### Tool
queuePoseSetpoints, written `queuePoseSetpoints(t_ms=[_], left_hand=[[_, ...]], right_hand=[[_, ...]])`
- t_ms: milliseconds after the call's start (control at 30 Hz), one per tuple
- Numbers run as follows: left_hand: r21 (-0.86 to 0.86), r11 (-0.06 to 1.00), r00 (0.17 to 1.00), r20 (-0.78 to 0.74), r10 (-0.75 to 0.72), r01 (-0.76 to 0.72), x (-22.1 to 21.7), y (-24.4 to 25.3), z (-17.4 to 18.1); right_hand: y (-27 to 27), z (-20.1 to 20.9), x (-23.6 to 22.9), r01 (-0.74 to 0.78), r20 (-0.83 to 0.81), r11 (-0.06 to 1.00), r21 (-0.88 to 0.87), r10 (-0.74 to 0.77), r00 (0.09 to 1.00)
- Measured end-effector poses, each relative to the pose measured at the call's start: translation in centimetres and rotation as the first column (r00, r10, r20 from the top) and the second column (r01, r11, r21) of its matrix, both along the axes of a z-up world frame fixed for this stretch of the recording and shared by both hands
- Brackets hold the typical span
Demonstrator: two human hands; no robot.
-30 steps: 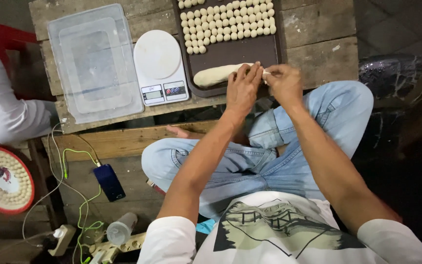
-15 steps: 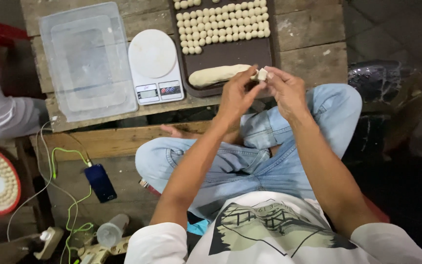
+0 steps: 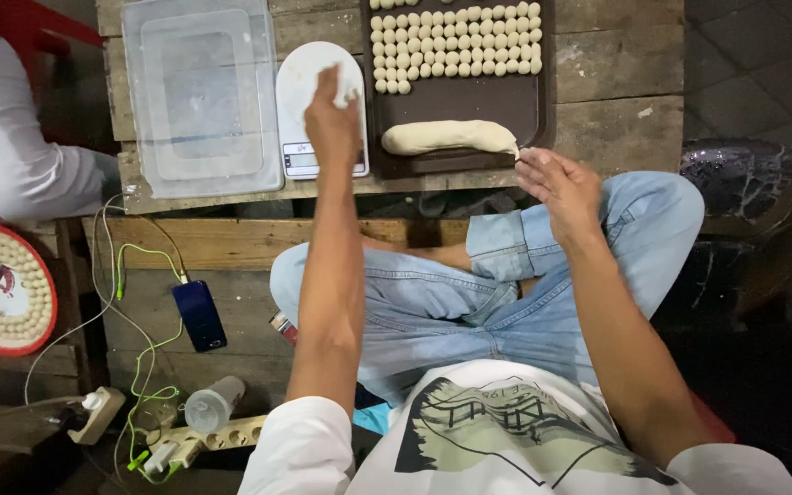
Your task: The person repeatedly pinches off small pieces of dough from a long log, rolls them into uniform balls between their palms, and places them on a tray. The dough balls are arranged in rows and also form the letters G, I, and M on the tray.
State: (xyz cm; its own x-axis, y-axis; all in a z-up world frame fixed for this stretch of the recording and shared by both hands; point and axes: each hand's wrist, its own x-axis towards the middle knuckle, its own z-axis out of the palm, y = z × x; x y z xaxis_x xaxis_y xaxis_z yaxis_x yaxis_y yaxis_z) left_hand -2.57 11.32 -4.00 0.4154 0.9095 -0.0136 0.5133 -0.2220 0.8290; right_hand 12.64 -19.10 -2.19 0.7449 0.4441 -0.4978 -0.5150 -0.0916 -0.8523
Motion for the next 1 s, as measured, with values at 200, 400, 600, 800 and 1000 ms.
queuePoseSetpoints(t_ms=[200,400,600,800,1000], left_hand=[[0.063,0.963,0.959,-0.098,0.266,-0.261,-3.1,4.1,-4.5],[0.365,0.931,0.956,-0.275,0.104,0.004,0.2,2.5,-7.0],[0.053,0.998,0.994,-0.109,-0.027,0.033,2.8,-6.6,-2.6],[-0.219,0.851,0.867,0.274,-0.416,0.477,3.5,-15.1,-3.6],[-0.83,0.368,0.874,0.478,0.083,0.419,4.0,-16.4,-2.9]], right_hand=[[-1.6,-2.6,0.1,0.0,0.048,0.993,0.117,-0.006,0.999],[-1.0,-1.8,-0.9,-0.062,0.182,0.996,0.06,0.05,0.982],[-0.3,-0.7,-2.7,-0.158,0.38,0.987,0.005,0.144,0.914],[-0.3,-4.3,-2.0,-0.134,0.395,0.988,0.076,0.093,0.914],[-0.8,-3.5,-1.5,-0.065,0.226,0.985,0.163,0.027,0.974]])
